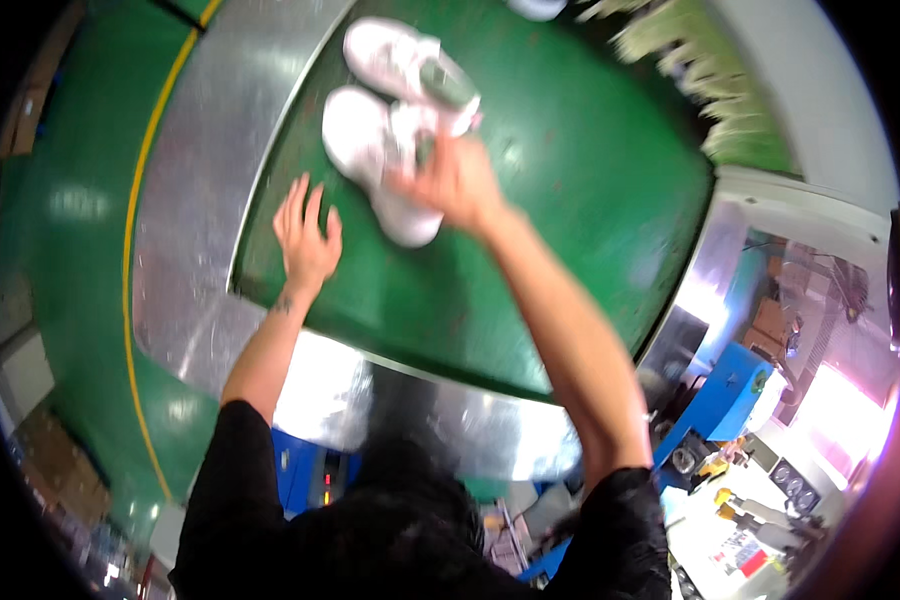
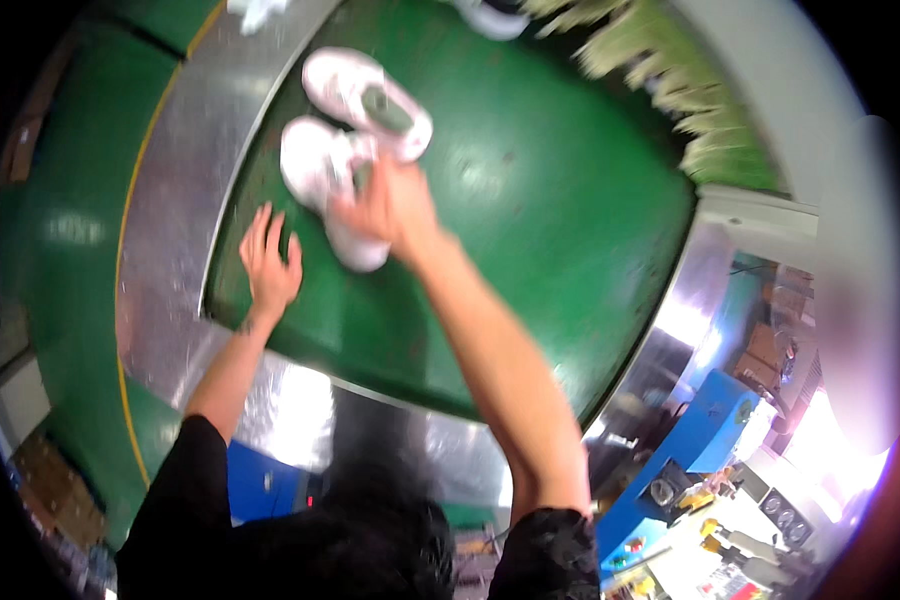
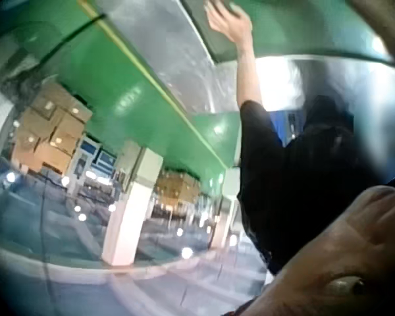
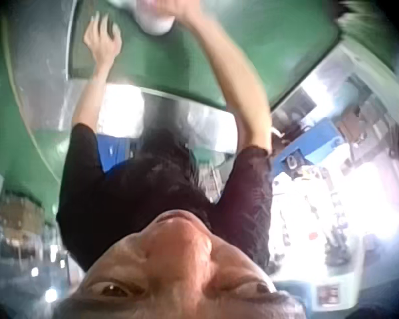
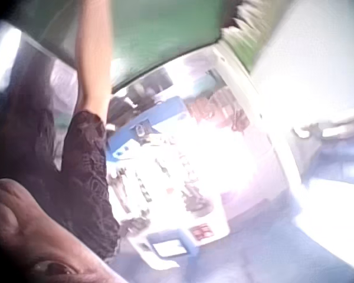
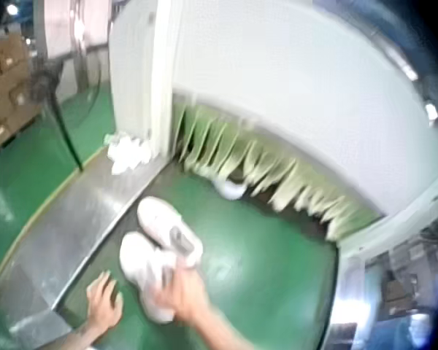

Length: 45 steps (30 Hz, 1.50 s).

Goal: The person repeatedly picks up shoes from a conveyor belt, places them on a machine to polish the soles, and then places them on a metal table. The person handles both white and black shoes throughout the process.

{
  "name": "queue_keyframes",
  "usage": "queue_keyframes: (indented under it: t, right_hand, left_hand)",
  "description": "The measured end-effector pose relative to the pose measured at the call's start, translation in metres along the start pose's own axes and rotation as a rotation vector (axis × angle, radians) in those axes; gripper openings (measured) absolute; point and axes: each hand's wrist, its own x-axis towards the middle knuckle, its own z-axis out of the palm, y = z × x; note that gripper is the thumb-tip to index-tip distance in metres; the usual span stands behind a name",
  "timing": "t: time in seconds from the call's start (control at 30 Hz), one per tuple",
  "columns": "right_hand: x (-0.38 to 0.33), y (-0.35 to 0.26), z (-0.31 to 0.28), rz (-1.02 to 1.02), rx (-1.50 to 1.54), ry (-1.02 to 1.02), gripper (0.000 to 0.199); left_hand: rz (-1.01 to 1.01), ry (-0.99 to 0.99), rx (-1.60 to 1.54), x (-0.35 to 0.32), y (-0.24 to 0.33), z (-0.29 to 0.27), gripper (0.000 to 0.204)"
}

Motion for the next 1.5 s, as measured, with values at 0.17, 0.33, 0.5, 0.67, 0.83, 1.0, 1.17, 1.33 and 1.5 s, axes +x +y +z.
queue_keyframes:
  t: [0.17, 0.33, 0.5, 0.67, 0.83, 1.0, 1.17, 1.33, 1.5]
  right_hand:
    - [-0.246, 0.016, 0.047, 0.402, 0.648, 0.093, 0.077]
    - [-0.374, -0.073, 0.117, 0.83, 1.098, 0.811, 0.058]
    - [-0.402, -0.149, 0.048, 0.42, 0.782, 1.013, 0.042]
    - [-0.489, -0.188, 0.065, -0.039, 0.807, 1.254, 0.081]
    - [-0.657, -0.16, 0.159, 0.156, 1.439, 1.448, 0.047]
    - [-0.839, -0.158, 0.26, 0.105, 1.565, 2.037, 0.042]
    - [-1.036, -0.19, 0.324, 0.119, 1.098, 2.507, 0.059]
    - [-1.12, -0.222, 0.37, 0.383, 0.788, 2.641, 0.084]
    - [-1.13, -0.185, 0.382, 0.454, 0.669, 2.77, 0.089]
  left_hand:
    - [-0.051, -0.099, 0.102, -0.027, -0.038, 0.037, 0.049]
    - [-0.124, -0.898, -1.051, 0.054, -0.012, 0.027, 0.063]
    - [0.123, -1.405, -1.748, 0.004, 0.172, -0.123, 0.103]
    - [0.238, -1.725, -1.722, -0.058, 0.3, -0.257, 0.081]
    - [0.131, -1.751, -1.396, -0.23, 0.333, -0.295, 0.067]
    - [0.27, -1.752, -1.279, -0.398, 0.369, -0.315, 0.054]
    - [0.687, -1.891, -1.261, -0.565, 0.488, -0.362, 0.087]
    - [1.036, -1.789, -0.709, -0.753, 0.681, -0.347, 0.11]
    - [1.189, -1.222, -0.634, -0.94, 0.814, -0.192, 0.08]
